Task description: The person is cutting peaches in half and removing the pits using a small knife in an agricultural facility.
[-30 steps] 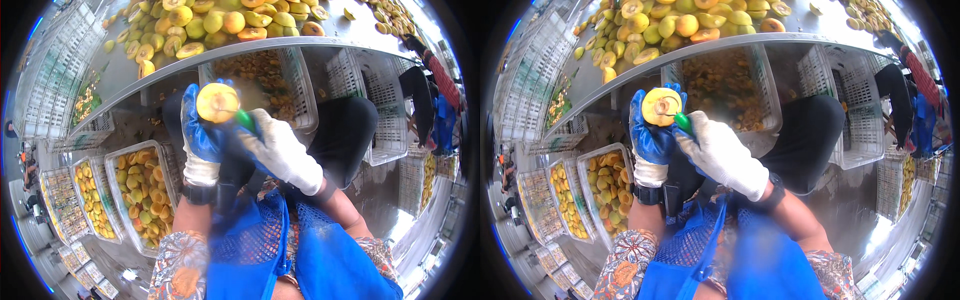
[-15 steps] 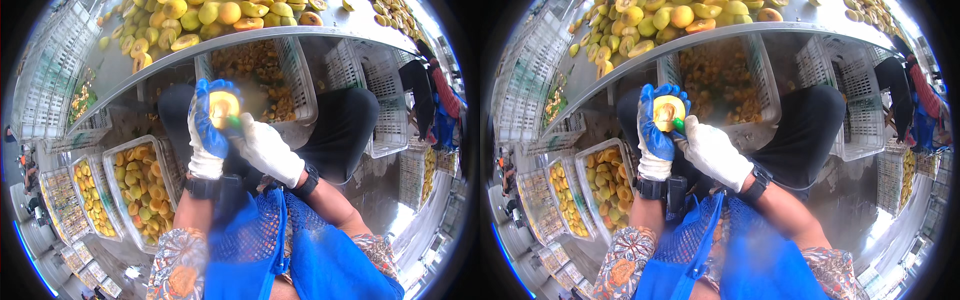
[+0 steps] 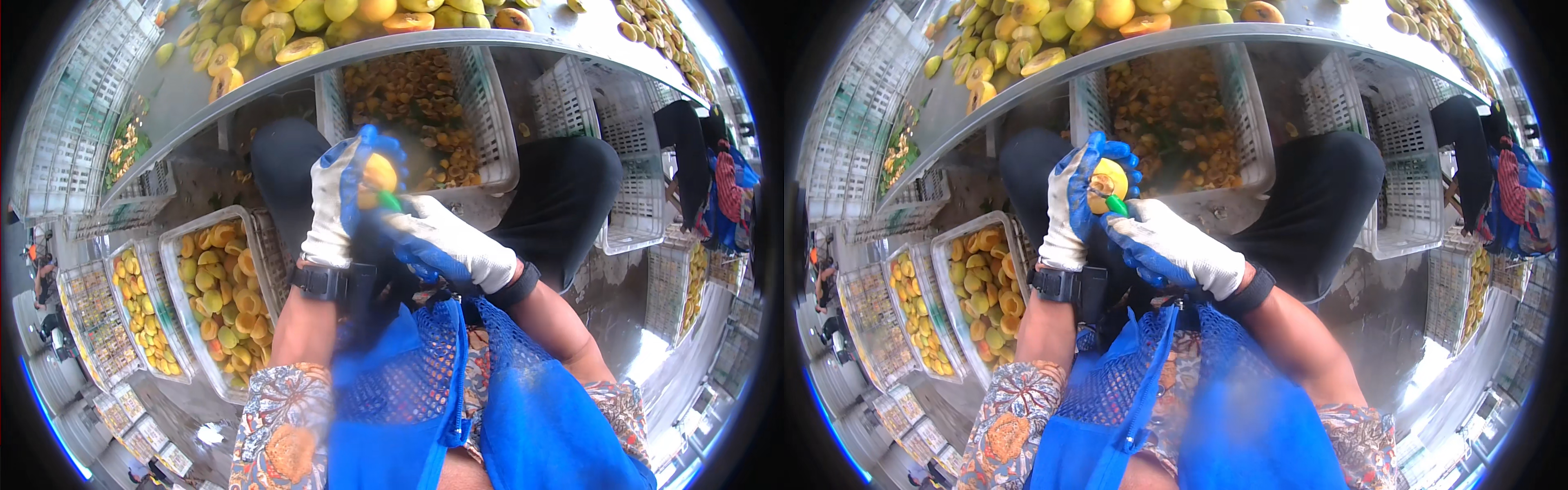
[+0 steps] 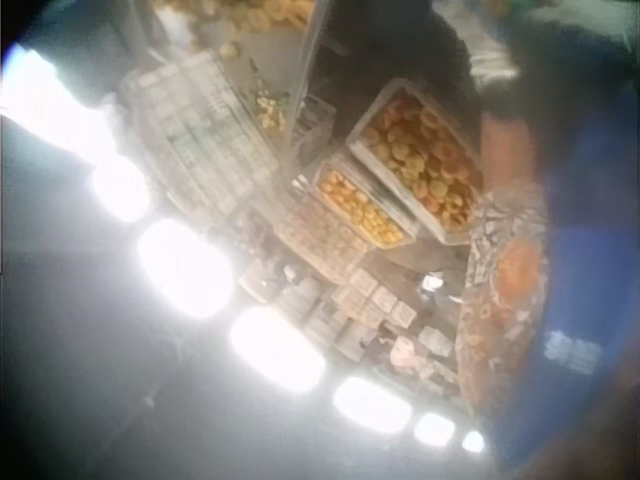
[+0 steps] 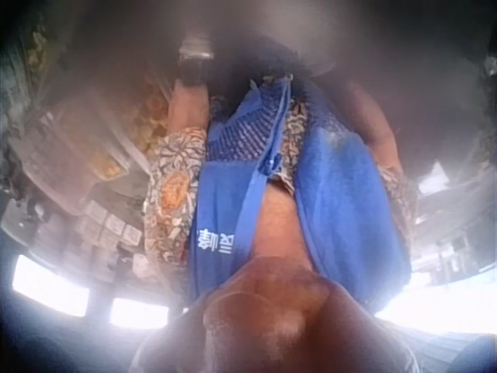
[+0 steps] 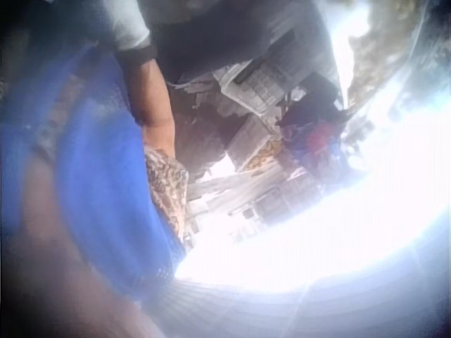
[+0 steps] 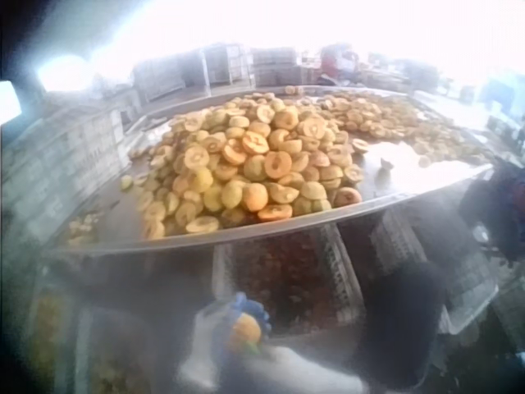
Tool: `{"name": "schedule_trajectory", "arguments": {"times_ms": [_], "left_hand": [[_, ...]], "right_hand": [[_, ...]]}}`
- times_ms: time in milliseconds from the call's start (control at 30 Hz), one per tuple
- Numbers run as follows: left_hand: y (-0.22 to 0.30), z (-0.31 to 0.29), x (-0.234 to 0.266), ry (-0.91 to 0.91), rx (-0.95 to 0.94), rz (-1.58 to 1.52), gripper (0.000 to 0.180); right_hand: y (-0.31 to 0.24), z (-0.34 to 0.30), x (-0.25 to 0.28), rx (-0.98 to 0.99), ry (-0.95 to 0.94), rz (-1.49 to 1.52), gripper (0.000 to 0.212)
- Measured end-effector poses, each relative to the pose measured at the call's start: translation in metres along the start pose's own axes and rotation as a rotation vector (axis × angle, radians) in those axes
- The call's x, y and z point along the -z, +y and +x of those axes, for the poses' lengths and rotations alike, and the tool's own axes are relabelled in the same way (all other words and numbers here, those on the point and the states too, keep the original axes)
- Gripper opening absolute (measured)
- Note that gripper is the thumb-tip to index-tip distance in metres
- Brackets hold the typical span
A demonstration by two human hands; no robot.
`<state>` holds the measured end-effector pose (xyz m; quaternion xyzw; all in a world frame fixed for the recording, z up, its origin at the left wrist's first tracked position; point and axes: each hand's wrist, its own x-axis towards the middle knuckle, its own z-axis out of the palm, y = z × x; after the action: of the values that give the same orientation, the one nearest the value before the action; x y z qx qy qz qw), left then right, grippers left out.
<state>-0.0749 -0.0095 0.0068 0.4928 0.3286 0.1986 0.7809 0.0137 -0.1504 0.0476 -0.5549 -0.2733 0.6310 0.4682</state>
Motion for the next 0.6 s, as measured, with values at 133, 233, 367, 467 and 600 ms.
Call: {"name": "schedule_trajectory", "arguments": {"times_ms": [133,233,367,467,600], "left_hand": [[0.003,-0.001,-0.020,0.020,0.081,-0.170,0.033],[-0.004,0.006,-0.022,-0.002,0.134,-0.333,0.029],[-0.001,0.000,-0.007,-0.051,0.124,-0.306,0.027],[-0.001,0.005,-0.006,-0.114,0.161,-0.218,0.027],[-0.002,0.006,-0.007,-0.086,0.211,-0.224,0.030]], "right_hand": [[0.003,-0.005,0.010,-0.249,-0.124,0.585,0.029],[0.002,-0.008,0.008,-0.296,-0.044,0.635,0.029],[-0.008,-0.007,0.009,-0.391,-0.107,0.537,0.030],[0.005,-0.007,0.013,-0.403,-0.187,0.763,0.031],[-0.001,-0.005,0.008,-0.365,-0.068,0.514,0.033]]}}
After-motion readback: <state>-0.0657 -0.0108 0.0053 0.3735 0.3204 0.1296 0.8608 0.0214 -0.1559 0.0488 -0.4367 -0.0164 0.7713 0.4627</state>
